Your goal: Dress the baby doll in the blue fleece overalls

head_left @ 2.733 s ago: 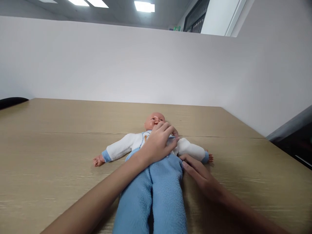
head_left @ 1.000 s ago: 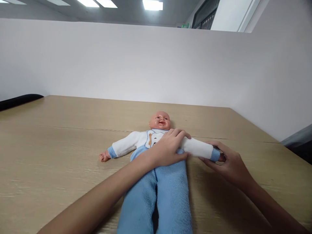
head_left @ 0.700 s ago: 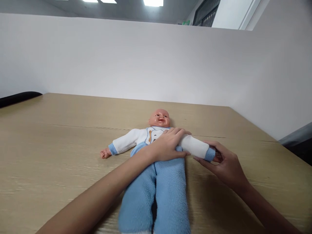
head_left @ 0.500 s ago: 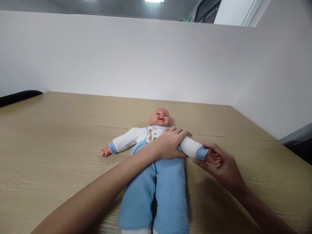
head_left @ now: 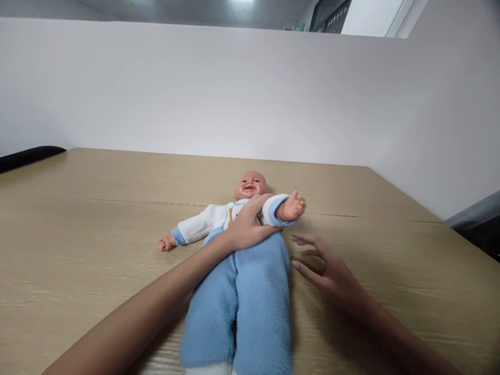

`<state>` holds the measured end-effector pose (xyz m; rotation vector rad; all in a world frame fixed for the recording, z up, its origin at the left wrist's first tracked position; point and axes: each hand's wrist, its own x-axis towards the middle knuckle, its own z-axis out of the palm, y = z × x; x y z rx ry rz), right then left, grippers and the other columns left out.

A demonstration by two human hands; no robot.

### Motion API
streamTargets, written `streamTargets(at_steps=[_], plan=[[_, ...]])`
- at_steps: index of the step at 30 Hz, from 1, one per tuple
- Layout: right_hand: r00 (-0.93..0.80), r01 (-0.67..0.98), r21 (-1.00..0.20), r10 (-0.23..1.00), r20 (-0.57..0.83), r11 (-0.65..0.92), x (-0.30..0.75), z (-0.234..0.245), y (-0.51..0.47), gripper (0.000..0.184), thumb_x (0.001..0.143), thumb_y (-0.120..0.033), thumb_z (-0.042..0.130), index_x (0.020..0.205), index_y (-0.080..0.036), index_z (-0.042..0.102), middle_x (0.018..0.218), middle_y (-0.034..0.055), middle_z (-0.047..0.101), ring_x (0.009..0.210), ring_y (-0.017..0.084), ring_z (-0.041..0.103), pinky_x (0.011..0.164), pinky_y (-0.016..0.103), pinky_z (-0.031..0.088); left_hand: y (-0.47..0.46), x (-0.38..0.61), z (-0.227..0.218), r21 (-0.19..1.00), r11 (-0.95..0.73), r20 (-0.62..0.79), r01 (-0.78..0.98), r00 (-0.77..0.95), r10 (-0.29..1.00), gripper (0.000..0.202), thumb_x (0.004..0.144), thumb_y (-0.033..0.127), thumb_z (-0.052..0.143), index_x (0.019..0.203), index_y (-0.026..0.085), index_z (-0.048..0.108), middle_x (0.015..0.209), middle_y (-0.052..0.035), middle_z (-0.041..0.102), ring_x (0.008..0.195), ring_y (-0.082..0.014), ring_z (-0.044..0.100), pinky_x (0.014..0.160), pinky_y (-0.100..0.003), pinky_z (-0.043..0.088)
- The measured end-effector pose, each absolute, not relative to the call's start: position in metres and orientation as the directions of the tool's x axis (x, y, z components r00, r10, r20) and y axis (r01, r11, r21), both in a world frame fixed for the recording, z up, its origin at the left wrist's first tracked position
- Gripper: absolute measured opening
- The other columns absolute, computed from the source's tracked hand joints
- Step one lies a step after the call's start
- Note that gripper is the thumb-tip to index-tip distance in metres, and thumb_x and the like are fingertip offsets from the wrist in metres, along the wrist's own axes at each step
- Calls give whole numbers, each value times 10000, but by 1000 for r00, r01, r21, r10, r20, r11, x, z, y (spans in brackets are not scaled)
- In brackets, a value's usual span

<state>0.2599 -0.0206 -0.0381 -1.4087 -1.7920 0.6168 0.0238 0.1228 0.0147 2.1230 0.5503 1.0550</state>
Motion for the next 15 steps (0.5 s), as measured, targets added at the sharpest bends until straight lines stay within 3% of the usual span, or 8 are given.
streamTargets(at_steps=[4,7,11,15], plan=[[-250,634,-660,914,319,404,248,-39,-22,410,1061,-307,642,1455,-377,553,1430,72,644,1349,308,603,1146,557,528,123,12,14,866,-499,444,-19,484,754,418,886,440,833,1180,162,729,1265,-110,776,1210,-319,697,1121,-452,507],[-277,614,-664,904,326,427,238,-38,-22,405,1079,-299,614,1468,-374,533,1447,81,627,1371,306,587,1183,565,491,126,6,13,907,-409,414,-100,390,823,413,923,527,779,1115,162,752,1197,-103,799,1187,-316,706,1117,-445,511],[-230,506,-750,905,358,426,221,-39,-15,454,1093,-323,599,1536,-351,499,1480,101,594,1385,313,573,1188,549,482,132,2,9,897,-370,429,-243,268,863,450,930,567,775,1158,179,753,1257,-87,788,1263,-308,679,1172,-432,480],[-152,259,-889,924,350,379,193,-42,6,364,1112,-392,581,1467,-326,539,1424,97,609,1296,287,612,1141,501,498,137,-2,5,859,-297,396,-417,171,902,431,941,524,790,1232,210,748,1355,-61,760,1373,-301,636,1244,-420,428]])
